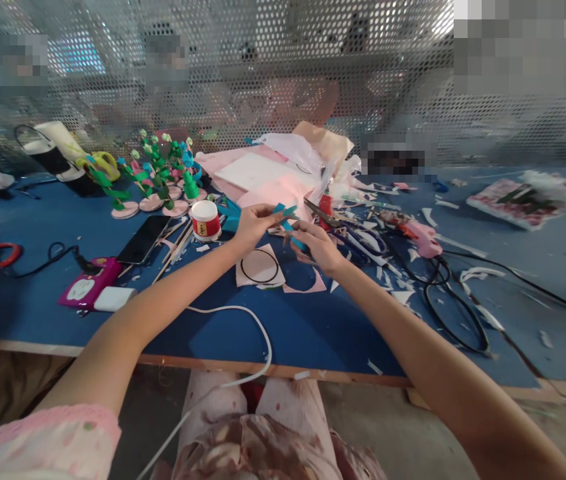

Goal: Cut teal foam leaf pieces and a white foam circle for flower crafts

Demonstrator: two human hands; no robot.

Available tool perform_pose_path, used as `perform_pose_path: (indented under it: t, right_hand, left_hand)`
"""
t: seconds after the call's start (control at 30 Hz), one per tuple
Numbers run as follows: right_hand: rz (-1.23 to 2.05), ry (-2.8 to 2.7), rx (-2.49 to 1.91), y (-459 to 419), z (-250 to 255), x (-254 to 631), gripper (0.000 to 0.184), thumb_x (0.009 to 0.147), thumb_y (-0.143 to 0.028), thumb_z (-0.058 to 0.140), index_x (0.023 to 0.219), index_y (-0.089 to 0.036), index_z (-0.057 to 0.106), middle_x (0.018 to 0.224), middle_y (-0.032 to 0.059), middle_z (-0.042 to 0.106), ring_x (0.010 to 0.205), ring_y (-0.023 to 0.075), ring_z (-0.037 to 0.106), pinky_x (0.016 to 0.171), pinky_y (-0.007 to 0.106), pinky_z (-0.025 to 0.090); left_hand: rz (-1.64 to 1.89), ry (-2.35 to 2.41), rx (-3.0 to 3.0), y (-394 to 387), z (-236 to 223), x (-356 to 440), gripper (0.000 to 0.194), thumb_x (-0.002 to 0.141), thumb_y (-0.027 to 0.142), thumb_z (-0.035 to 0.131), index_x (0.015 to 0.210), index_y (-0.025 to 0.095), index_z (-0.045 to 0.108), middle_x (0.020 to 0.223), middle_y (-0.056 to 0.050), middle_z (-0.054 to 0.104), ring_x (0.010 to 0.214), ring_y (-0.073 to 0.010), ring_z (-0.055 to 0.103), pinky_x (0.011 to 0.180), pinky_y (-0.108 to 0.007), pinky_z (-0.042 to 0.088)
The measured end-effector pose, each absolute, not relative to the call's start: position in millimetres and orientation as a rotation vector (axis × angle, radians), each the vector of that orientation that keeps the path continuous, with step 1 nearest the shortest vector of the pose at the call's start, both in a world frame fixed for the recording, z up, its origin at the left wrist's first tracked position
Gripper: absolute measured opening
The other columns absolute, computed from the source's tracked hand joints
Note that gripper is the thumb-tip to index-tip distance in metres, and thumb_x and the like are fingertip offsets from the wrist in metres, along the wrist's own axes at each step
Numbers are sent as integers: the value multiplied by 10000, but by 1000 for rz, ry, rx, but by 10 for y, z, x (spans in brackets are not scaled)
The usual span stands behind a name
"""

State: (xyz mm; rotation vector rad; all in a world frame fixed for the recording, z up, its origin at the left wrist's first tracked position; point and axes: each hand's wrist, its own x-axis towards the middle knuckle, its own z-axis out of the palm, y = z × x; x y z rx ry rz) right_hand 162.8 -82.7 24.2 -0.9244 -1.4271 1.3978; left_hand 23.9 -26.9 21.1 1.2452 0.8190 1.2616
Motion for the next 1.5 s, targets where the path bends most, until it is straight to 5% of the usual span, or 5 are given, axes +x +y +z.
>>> perform_pose_path:
  t: [0.3,1.5]
  right_hand:
    - [1126,-1545,-1032,-754,192,1633,468,678,-629,582,618,-166,554,339,-92,311,283,42,250,315,235,163]
    - [985,-1756,-1165,-782,194,1648,259,846,-296,459,636,-165,532,358,-70,368,288,62,314,345,217,216]
  left_hand:
    - [1269,865,1096,-285,310,228,142,593,187,764,645,101,664,574,5,651,505,-64,560,543,-209,467]
    - [1116,882,1230,-222,398,157,162,592,84,752,651,83,601,559,27,616,490,-54,564,572,-202,472]
